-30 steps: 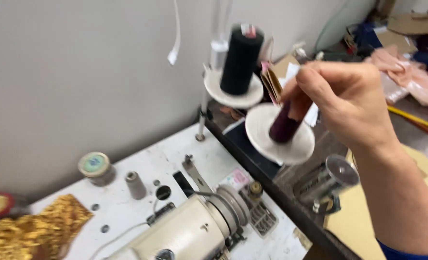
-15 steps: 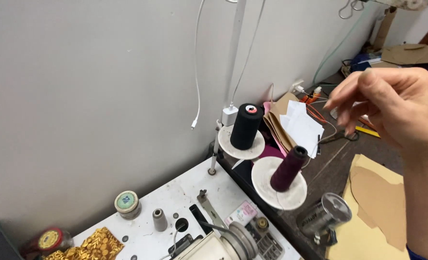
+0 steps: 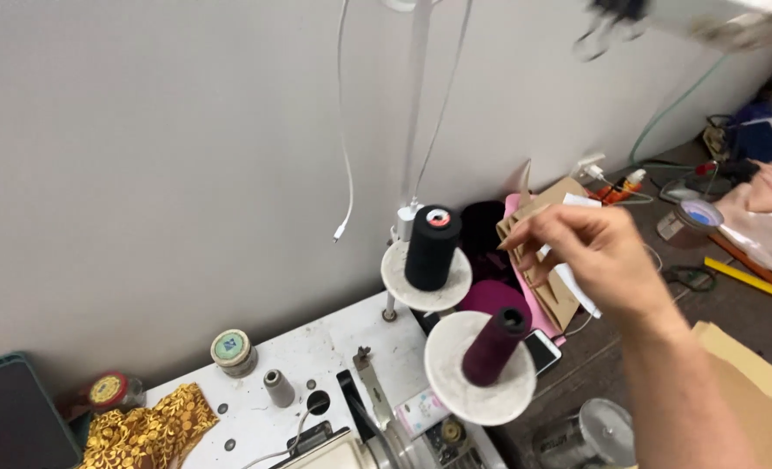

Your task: Selecting a thread spool from a rack and threading an industrial sewing machine.

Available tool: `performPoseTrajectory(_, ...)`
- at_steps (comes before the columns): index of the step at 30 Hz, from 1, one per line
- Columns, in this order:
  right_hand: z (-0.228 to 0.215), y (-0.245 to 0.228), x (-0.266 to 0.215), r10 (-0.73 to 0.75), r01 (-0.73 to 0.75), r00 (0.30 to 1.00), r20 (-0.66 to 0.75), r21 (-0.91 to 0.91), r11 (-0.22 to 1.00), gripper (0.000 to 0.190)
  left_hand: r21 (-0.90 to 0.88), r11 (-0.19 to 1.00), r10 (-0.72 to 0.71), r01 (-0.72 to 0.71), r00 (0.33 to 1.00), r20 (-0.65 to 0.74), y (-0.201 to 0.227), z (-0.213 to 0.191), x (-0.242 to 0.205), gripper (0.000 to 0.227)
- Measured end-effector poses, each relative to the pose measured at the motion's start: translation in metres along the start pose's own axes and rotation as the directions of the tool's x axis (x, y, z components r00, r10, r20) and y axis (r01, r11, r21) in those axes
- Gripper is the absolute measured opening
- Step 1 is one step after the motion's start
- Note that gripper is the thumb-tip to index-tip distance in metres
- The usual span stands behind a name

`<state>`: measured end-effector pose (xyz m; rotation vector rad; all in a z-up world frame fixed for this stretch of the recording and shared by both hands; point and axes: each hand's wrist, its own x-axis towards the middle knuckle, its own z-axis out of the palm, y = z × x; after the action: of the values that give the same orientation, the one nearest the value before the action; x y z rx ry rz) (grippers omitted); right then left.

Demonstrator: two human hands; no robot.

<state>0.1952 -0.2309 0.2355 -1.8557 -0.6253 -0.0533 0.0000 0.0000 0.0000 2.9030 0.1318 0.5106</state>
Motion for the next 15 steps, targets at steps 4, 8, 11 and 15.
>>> performPoseTrajectory(4,-0.006,0.008,-0.001,-0.082,0.077,0.996,0.041,0.122,0.990,0.029,-0.192,0.976,0.108,-0.106,0.994,-0.001,0.046,-0.102,0.133,0.075)
performPoseTrajectory(8,-0.016,0.016,-0.007,-0.069,0.065,0.997,0.026,0.121,0.991,0.028,-0.344,0.939,0.115,-0.014,0.955,0.273,0.069,-0.097,0.238,0.097)
performPoseTrajectory(11,-0.021,0.022,-0.009,-0.017,0.015,1.000,0.018,0.085,0.996,0.028,-0.400,0.916,0.077,0.041,0.958,0.276,0.073,-0.082,0.257,0.083)
performPoseTrajectory(15,-0.024,0.030,-0.002,0.010,-0.008,1.000,-0.028,0.097,0.995,0.027,-0.552,0.834,0.074,0.000,0.991,0.111,0.066,-0.088,0.260,0.071)
